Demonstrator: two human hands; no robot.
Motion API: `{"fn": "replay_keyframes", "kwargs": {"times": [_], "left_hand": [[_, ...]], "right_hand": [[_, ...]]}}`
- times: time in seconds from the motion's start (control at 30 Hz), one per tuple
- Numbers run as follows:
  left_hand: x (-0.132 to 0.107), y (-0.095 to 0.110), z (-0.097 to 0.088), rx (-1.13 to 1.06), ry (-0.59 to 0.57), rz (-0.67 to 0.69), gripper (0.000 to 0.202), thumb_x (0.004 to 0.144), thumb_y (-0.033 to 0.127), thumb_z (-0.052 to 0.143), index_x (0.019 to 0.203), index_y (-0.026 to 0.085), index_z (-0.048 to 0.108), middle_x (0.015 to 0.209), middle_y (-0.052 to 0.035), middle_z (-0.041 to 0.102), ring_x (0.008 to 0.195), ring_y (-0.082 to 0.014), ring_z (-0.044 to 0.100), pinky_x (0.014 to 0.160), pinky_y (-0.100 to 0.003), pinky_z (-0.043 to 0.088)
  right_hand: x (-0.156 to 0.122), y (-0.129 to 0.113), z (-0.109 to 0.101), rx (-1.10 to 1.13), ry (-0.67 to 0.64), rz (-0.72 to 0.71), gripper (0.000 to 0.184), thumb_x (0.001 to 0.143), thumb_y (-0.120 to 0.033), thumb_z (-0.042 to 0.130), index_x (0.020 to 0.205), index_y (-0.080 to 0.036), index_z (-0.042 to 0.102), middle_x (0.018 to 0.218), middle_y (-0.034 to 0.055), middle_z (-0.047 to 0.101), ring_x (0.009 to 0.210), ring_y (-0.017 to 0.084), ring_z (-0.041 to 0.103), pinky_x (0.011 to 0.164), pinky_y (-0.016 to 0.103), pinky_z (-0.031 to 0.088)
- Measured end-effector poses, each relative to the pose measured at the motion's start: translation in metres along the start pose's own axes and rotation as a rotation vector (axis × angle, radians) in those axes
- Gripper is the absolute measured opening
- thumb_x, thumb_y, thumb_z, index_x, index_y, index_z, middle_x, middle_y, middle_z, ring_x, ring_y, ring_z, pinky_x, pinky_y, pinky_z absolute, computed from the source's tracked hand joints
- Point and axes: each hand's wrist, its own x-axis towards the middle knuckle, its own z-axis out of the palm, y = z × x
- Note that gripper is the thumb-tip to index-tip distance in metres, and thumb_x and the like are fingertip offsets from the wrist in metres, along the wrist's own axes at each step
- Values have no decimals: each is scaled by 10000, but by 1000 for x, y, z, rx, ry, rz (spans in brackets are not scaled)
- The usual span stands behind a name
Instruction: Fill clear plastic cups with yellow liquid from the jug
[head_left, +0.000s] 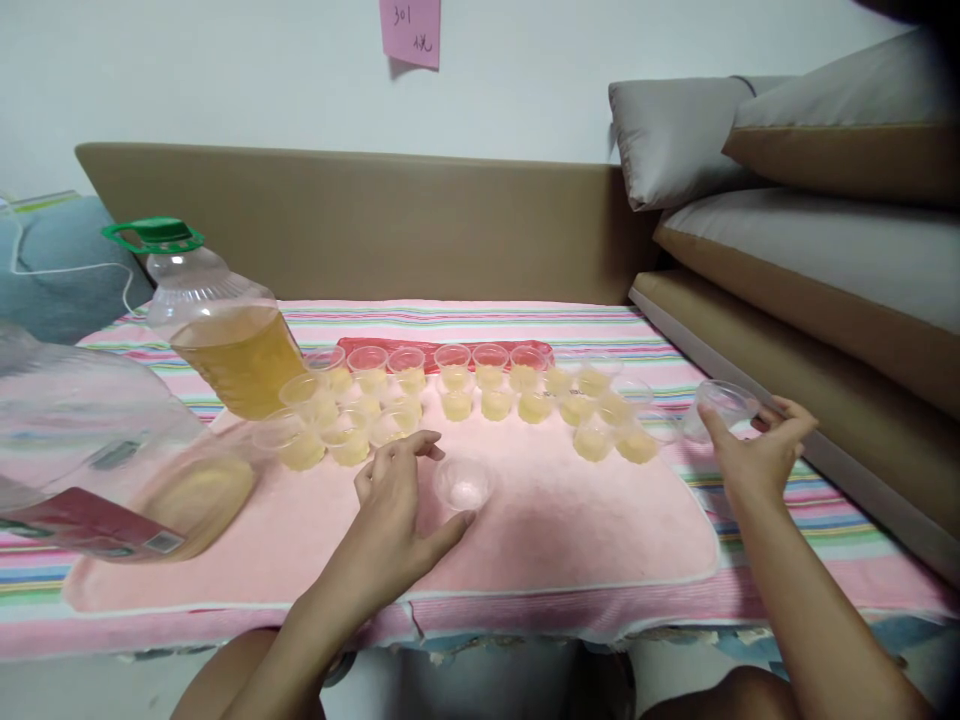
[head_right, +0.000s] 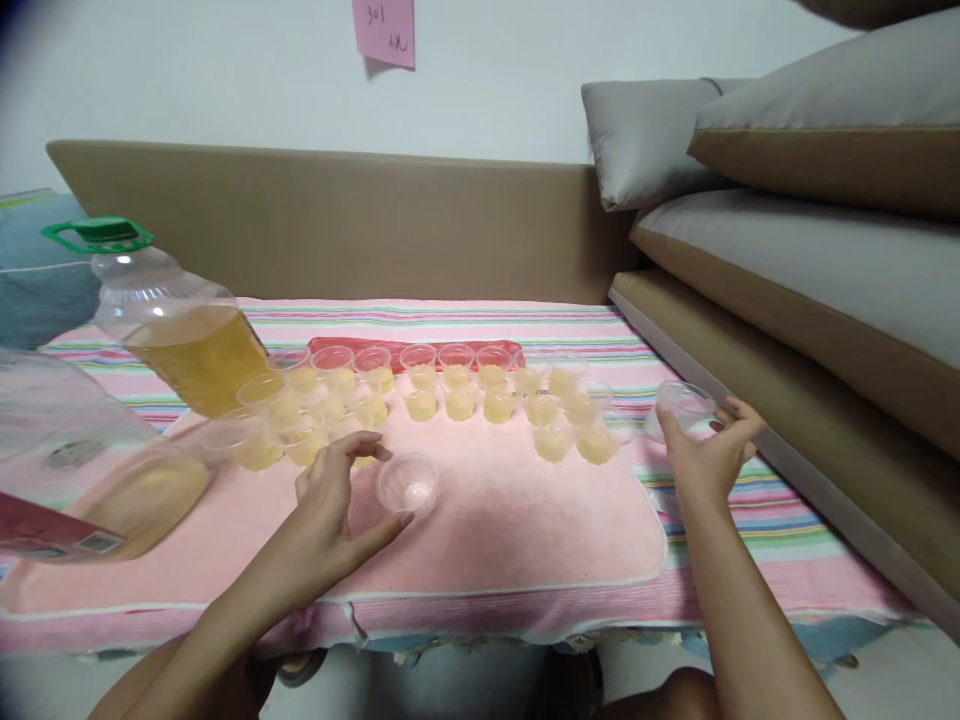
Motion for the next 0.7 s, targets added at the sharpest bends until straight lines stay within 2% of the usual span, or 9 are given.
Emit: {"fn": "replay_keyframes", "kwargs": {"times": [0.3, 0.7], "left_hand": [[1, 3, 2, -42, 56, 7, 601, 921, 460, 685, 1391, 295, 347, 1335, -105, 543, 1359, -361, 471, 1107, -594, 337], [1, 2, 3, 0, 12, 7, 577, 930, 462, 680, 1374, 305, 346, 1357, -107, 529, 1335, -355, 469, 1093, -614, 325]], "right_hand": [[-2, 1, -3, -8, -55, 115, 933, 499, -355, 963, 1154, -239, 309, 1174, 155, 590, 1023, 330, 592, 970, 480, 424], [-3, -6, -8, -7, -69, 106, 1066, 381, -424, 1032, 1161, -226, 333, 1209, 201, 532, 1132, 382, 555, 959, 505, 425]]}}
